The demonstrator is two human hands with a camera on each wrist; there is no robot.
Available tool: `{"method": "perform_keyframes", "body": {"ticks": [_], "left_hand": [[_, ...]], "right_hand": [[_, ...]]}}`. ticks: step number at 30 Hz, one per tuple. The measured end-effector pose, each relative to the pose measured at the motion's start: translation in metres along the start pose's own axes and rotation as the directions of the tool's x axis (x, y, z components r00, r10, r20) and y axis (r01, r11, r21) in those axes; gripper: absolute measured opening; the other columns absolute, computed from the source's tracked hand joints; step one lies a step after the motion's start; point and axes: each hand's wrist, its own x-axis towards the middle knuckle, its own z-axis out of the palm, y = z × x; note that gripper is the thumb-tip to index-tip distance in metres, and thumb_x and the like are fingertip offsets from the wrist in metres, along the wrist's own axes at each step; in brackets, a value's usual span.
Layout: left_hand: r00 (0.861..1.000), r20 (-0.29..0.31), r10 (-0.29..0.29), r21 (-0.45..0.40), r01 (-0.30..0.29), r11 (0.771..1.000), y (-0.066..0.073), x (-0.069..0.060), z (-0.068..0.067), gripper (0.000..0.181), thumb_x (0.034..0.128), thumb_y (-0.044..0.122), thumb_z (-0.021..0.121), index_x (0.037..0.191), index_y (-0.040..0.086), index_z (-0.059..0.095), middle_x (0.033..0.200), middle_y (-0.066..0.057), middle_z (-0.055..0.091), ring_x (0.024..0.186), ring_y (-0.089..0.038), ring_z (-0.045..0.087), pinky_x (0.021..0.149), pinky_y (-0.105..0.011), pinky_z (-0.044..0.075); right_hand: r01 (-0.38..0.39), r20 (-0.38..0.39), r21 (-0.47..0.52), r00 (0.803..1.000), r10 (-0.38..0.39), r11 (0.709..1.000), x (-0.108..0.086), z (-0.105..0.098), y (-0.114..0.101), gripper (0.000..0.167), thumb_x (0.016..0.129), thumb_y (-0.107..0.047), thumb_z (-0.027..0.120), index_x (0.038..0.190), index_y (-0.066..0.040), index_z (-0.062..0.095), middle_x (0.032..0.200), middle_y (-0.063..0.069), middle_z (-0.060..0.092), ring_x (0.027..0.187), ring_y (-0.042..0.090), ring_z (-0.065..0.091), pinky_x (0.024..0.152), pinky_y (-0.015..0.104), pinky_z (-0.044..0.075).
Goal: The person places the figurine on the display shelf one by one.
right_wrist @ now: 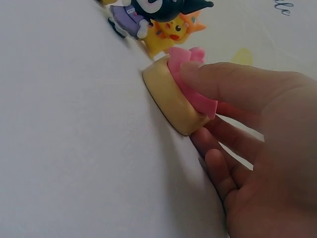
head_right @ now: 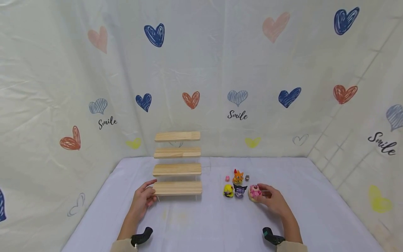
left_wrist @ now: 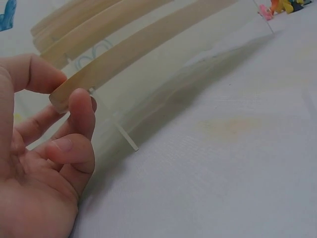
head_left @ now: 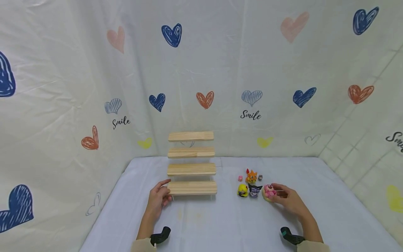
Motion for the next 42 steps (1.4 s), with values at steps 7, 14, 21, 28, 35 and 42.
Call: {"method": "perform_keyframes", "body": {"ticks": [7, 14, 21, 28, 35, 42], "left_hand": [[1.000, 0.006, -0.003, -0.003, 0.003, 1.000, -0.001, 0.001, -0.001, 0.052, 0.0880, -0.002, 0.055, 0.140, 0.004, 0.056, 0.080, -0.002, 0.060, 0.054, -0.011, 0.054, 0.044, -0.021, 0.035], [1.000, 0.004, -0.016, -0.010, 0.016, 1.000, -0.001, 0.001, -0.001, 0.052, 0.0882, -0.001, 0.055, 0.140, 0.004, 0.056, 0.080, -0.003, 0.060, 0.054, -0.011, 0.053, 0.043, -0.021, 0.035], [1.000, 0.003, -0.016, -0.021, 0.016, 1.000, -0.001, 0.001, -0.002, 0.051, 0.0879, -0.002, 0.056, 0.139, 0.004, 0.057, 0.079, -0.002, 0.060, 0.053, -0.010, 0.053, 0.043, -0.020, 0.034], [1.000, 0.004, -0.016, -0.017, 0.016, 1.000, -0.001, 0.000, -0.002, 0.051, 0.0884, -0.002, 0.055, 0.139, 0.004, 0.057, 0.079, -0.002, 0.059, 0.053, -0.010, 0.053, 0.043, -0.020, 0.034], [1.000, 0.006, -0.013, -0.011, 0.013, 1.000, 0.001, 0.000, -0.001, 0.052, 0.0884, 0.000, 0.055, 0.140, 0.004, 0.056, 0.078, -0.001, 0.059, 0.053, -0.010, 0.052, 0.043, -0.020, 0.035], [1.000, 0.011, -0.015, -0.012, 0.015, 1.000, 0.000, 0.000, -0.002, 0.052, 0.0885, -0.001, 0.055, 0.140, 0.004, 0.056, 0.076, -0.001, 0.058, 0.052, -0.010, 0.051, 0.043, -0.020, 0.034]], "right_hand": [[0.029, -0.008, -0.024, 1.000, -0.030, 0.999, 0.000, 0.003, 0.001, 0.070, 0.092, -0.032, 0.074, 0.149, 0.000, 0.047, 0.145, 0.028, 0.053, 0.119, 0.035, 0.058, 0.095, 0.046, 0.053], [0.035, -0.028, -0.050, 0.999, -0.036, 0.998, 0.002, 0.005, 0.002, 0.069, 0.091, -0.032, 0.076, 0.147, -0.002, 0.050, 0.144, 0.026, 0.055, 0.119, 0.036, 0.060, 0.098, 0.051, 0.052], [0.022, -0.043, -0.042, 0.999, -0.024, 0.999, 0.002, 0.006, 0.002, 0.072, 0.090, -0.038, 0.076, 0.148, -0.005, 0.049, 0.146, 0.025, 0.052, 0.121, 0.037, 0.058, 0.096, 0.051, 0.053], [0.023, -0.071, -0.047, 0.997, -0.026, 0.999, 0.001, 0.004, 0.003, 0.072, 0.089, -0.034, 0.078, 0.149, -0.005, 0.049, 0.144, 0.026, 0.053, 0.118, 0.036, 0.059, 0.090, 0.046, 0.053], [0.042, -0.096, -0.045, 0.994, -0.046, 0.998, 0.001, 0.001, 0.000, 0.071, 0.088, -0.033, 0.079, 0.147, -0.005, 0.051, 0.137, 0.028, 0.057, 0.115, 0.038, 0.061, 0.090, 0.049, 0.054], [0.085, -0.130, -0.038, 0.988, -0.089, 0.996, -0.001, -0.004, -0.003, 0.068, 0.088, -0.033, 0.079, 0.145, -0.005, 0.053, 0.135, 0.026, 0.059, 0.114, 0.037, 0.063, 0.083, 0.038, 0.054]]}}
